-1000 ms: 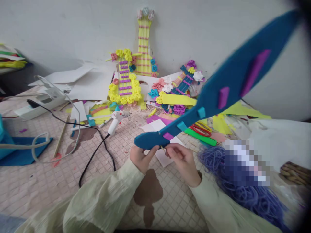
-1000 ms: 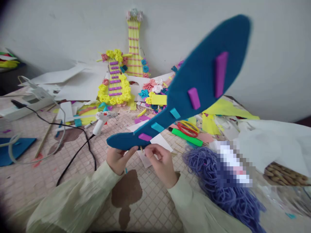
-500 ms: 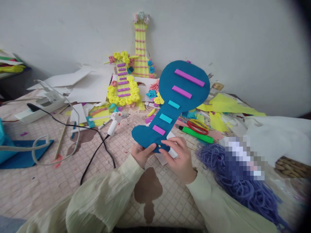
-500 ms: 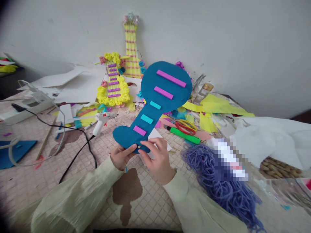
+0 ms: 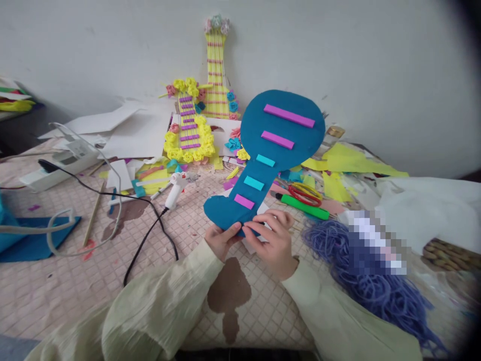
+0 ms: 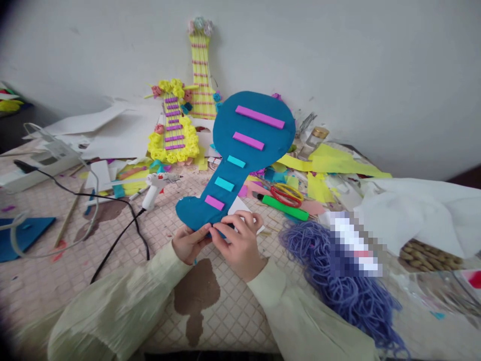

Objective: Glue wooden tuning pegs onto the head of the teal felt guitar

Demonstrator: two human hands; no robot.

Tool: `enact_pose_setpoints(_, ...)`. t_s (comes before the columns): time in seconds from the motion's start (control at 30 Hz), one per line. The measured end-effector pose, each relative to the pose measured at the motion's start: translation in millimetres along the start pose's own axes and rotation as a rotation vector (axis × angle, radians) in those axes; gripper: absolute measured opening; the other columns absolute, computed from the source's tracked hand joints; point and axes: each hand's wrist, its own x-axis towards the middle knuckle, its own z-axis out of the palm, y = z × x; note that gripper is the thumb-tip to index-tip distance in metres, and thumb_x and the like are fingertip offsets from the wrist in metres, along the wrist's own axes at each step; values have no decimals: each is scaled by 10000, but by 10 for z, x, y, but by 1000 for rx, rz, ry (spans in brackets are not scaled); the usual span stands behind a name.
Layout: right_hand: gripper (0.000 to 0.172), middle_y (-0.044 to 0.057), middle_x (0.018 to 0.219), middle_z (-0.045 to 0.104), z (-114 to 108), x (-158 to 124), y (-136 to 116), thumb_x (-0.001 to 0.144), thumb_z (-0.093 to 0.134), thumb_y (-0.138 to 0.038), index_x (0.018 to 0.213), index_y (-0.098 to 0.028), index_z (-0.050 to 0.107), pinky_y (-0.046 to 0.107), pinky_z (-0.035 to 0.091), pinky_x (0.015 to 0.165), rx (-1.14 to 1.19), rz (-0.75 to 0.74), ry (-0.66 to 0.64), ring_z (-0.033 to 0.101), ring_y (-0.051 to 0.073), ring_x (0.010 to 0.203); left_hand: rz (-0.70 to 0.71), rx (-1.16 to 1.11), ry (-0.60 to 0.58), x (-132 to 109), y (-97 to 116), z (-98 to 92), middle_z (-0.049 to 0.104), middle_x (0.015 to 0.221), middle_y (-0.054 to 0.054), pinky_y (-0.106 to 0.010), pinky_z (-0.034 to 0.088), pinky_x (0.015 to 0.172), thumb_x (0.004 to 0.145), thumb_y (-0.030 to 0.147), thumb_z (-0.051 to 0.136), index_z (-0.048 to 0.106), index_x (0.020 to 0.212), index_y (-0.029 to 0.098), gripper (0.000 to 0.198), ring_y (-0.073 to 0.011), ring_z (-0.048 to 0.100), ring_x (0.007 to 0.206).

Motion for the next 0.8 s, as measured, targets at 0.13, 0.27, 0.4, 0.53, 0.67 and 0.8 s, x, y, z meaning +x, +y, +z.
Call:
enact_pose_setpoints(0.13, 43, -1, 733, 634, -2, 12, -5, 749, 623, -214, 713, -228, 645, 382, 346, 759, 49, 21, 15, 529, 167, 790, 7, -11, -6, -27, 13, 3, 706, 634, -28, -221, 533, 551, 379, 225, 847, 688, 632, 122, 316, -142, 640, 584)
enact_pose_setpoints(0.27, 61, 7, 745, 630, -12, 4, 11, 753, 609, -176, 751, -224, 646, 383, 361, 757, 85, -5, 19, 528, 169, 794, 49, -15, -5, -38, 16, 5, 709, 651, -33, -252, 539, 600, 403, 221, 839, 686, 639, 123, 298, -159, 649, 617)
enact_pose_setpoints(0.4, 68, 5, 748, 635, -2, -26, 16, 750, 614, -163, 772, -218, 647, 384, 356, 758, 64, -36, 12, 524, 169, 794, 33, -28, 3, -30, 0, -6, 707, 639, -33, -249, 538, 590, 390, 221, 842, 691, 644, 121, 312, -149, 641, 596)
enact_pose_setpoints(0.53, 91, 1, 763, 651, 10, -57, 13, 740, 622, -151, 795, -220, 646, 388, 349, 764, 53, -56, -21, 517, 181, 822, 46, -32, 27, -16, -14, -24, 703, 625, -25, -231, 535, 565, 390, 211, 842, 689, 634, 127, 300, -140, 635, 581)
enact_pose_setpoints(0.67, 108, 5, 774, 655, 19, -75, 16, 747, 615, -149, 816, -224, 651, 390, 349, 774, 49, -48, -27, 519, 188, 844, 96, -14, 23, 1, -26, -41, 707, 652, -24, -244, 537, 590, 407, 212, 836, 691, 659, 135, 300, -150, 642, 613)
enact_pose_setpoints(0.8, 111, 5, 772, 654, 24, -81, 13, 760, 599, -150, 812, -227, 660, 390, 360, 776, 48, -33, -25, 528, 181, 834, 147, 44, 11, 29, -65, -87, 716, 710, -32, -278, 539, 632, 447, 248, 823, 697, 727, 143, 324, -168, 649, 655)
